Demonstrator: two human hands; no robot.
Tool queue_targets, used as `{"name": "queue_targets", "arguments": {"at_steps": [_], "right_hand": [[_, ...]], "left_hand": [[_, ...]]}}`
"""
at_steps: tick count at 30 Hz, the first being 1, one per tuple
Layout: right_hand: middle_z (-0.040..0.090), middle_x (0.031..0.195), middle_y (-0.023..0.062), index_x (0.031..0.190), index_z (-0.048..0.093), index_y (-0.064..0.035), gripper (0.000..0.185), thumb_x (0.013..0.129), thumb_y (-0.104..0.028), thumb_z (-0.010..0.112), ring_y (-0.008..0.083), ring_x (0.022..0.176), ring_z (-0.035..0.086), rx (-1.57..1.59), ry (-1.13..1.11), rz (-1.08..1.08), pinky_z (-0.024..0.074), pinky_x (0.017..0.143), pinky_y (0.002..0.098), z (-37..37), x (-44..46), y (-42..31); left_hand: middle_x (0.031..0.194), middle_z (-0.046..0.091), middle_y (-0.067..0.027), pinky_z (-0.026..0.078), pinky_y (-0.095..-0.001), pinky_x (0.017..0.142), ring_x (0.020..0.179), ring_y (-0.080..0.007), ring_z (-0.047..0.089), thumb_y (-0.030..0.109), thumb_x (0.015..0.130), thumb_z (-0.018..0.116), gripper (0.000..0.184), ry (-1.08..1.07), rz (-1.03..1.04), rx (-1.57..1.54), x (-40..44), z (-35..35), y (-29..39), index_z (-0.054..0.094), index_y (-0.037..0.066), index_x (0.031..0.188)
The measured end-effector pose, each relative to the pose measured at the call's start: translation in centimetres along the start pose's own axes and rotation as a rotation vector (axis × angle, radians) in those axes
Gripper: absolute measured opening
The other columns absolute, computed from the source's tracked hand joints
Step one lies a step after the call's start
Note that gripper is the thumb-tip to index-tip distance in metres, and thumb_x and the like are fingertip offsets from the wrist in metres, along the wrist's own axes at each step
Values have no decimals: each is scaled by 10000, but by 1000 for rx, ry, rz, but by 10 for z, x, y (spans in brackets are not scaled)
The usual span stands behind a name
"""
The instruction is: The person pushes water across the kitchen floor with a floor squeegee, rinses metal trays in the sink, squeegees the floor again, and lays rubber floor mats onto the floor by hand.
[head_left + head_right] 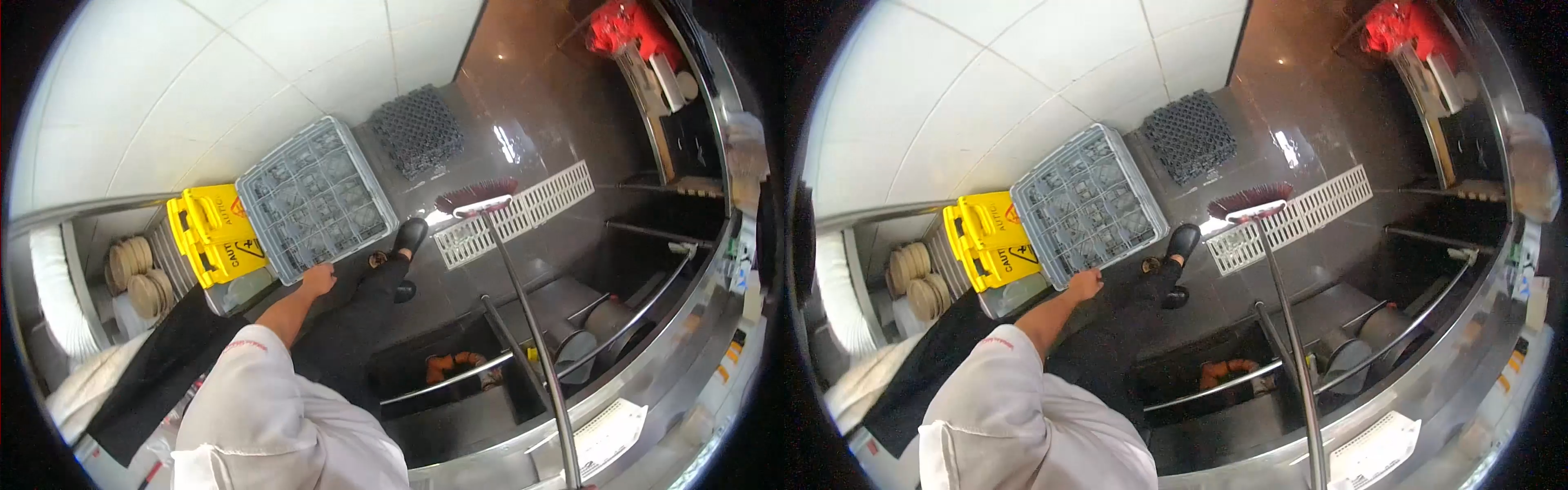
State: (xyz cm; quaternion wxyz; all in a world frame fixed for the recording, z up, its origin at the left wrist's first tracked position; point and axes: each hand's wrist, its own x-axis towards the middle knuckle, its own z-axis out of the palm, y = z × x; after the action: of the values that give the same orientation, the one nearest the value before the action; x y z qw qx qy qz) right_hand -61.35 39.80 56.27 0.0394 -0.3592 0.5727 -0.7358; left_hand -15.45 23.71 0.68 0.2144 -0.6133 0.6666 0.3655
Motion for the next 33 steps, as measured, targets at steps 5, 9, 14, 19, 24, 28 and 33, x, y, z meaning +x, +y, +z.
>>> {"name": "queue_targets", "arguments": {"at_steps": [5, 9, 14, 19, 24, 28, 33], "right_hand": [[400, 519, 19, 602, 404, -122, 356, 947, -88, 484, 115, 465, 402, 50, 108, 4, 400, 447, 322, 27, -9, -7], [304, 502, 0, 646, 311, -145, 391, 972, -116, 524, 109, 446, 302, -76, 54, 62, 286, 464, 266, 28, -20, -14], [307, 481, -1, 613, 318, -138, 406, 967, -70, 505, 99, 423, 274, -20, 58, 42, 275, 430, 276, 11, -12, -47], [358, 505, 7, 648, 347, -115, 340, 932, -15, 504, 110, 434, 299, 75, 18, 2, 275, 431, 285, 42, -48, -77], [404, 492, 28, 629, 385, -87, 253, 838, -50, 523, 127, 406, 360, 197, -22, -148, 289, 390, 296, 64, -44, -133], [404, 486, 36, 614, 372, -83, 265, 815, -69, 543, 139, 399, 381, 210, -70, -114, 290, 360, 310, 46, -55, -156], [395, 514, 25, 619, 341, -90, 370, 889, 41, 558, 142, 437, 387, 203, 141, 130, 325, 416, 316, 25, -96, -85]], "left_hand": [[1055, 719, -150, 547, -508, 844, 1032, -379, 681, 295, 844, 707, 270, -33, 81, -67, -16, -47, 39, 692, 101, 1032], [1036, 719, -155, 548, -518, 820, 1010, -382, 684, 296, 841, 702, 268, 36, 154, -198, -28, -95, 84, 702, 112, 1035], [1060, 715, -156, 547, -504, 845, 1017, -380, 682, 291, 811, 729, 338, 141, 410, -146, -61, -152, 173, 691, 111, 1095], [1209, 658, -166, 545, -473, 883, 1096, -374, 654, 310, 795, 778, 537, 250, 1075, -277, -138, -148, 307, 620, 105, 1265], [946, 692, -156, 533, -489, 757, 910, -381, 680, 290, 878, 733, 245, 102, 1442, -263, -197, -153, 399, 677, 96, 1018], [752, 669, -141, 504, -513, 680, 779, -396, 673, 277, 910, 698, 225, 141, 1413, -284, -224, -164, 390, 663, 83, 801], [852, 707, -149, 541, -499, 764, 870, -397, 683, 300, 927, 677, 203, 25, 1230, 31, -145, -82, 352, 743, 109, 911]]}}
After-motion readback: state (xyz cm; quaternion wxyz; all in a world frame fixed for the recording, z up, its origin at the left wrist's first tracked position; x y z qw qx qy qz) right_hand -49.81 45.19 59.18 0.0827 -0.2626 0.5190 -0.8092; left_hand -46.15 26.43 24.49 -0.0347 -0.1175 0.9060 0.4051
